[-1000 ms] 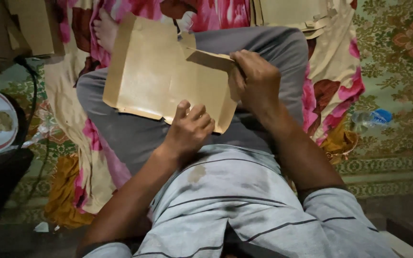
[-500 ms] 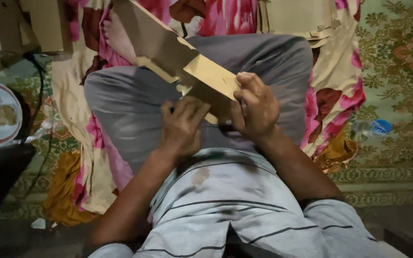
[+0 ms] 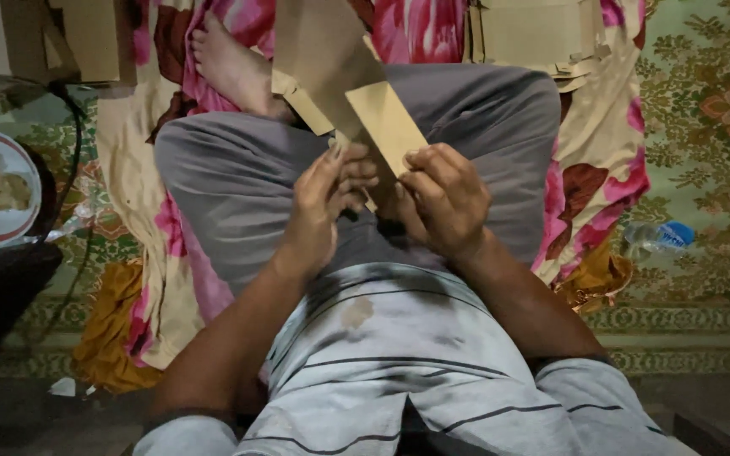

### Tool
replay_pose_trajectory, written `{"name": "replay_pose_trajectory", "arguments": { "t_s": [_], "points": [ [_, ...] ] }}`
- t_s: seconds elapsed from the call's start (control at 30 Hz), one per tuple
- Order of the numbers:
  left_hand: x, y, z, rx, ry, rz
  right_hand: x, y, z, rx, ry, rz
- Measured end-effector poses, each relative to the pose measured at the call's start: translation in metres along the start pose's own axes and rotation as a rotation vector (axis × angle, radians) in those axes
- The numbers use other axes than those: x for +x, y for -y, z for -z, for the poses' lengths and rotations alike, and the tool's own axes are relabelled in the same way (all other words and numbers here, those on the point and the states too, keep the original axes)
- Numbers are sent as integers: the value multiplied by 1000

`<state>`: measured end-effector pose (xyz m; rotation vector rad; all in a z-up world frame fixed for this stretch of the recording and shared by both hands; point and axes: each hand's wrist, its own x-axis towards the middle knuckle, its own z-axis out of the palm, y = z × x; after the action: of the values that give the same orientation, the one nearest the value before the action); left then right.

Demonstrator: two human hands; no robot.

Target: Assembling small cardboard boxes by folding and tucking tabs.

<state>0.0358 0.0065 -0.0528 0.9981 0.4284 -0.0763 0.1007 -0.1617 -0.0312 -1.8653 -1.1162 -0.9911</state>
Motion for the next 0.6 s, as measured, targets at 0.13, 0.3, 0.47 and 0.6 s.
{"name": "replay_pose_trajectory", "arguments": {
  "t_s": [0.13,0.3,0.47,0.6],
  "points": [
    [15,-18,-26,46,14,-70,2,2,3,-43,21,4],
    [46,-18,-54,136,-118,9,7,0,4,-13,121,-121],
    [72,33,-36,454,-191,-208,-10,-25,13,-59,60,-303],
    [45,27,-38,822,-177,-520,-9,-45,21,-17,-38,-544]
  ]
}}
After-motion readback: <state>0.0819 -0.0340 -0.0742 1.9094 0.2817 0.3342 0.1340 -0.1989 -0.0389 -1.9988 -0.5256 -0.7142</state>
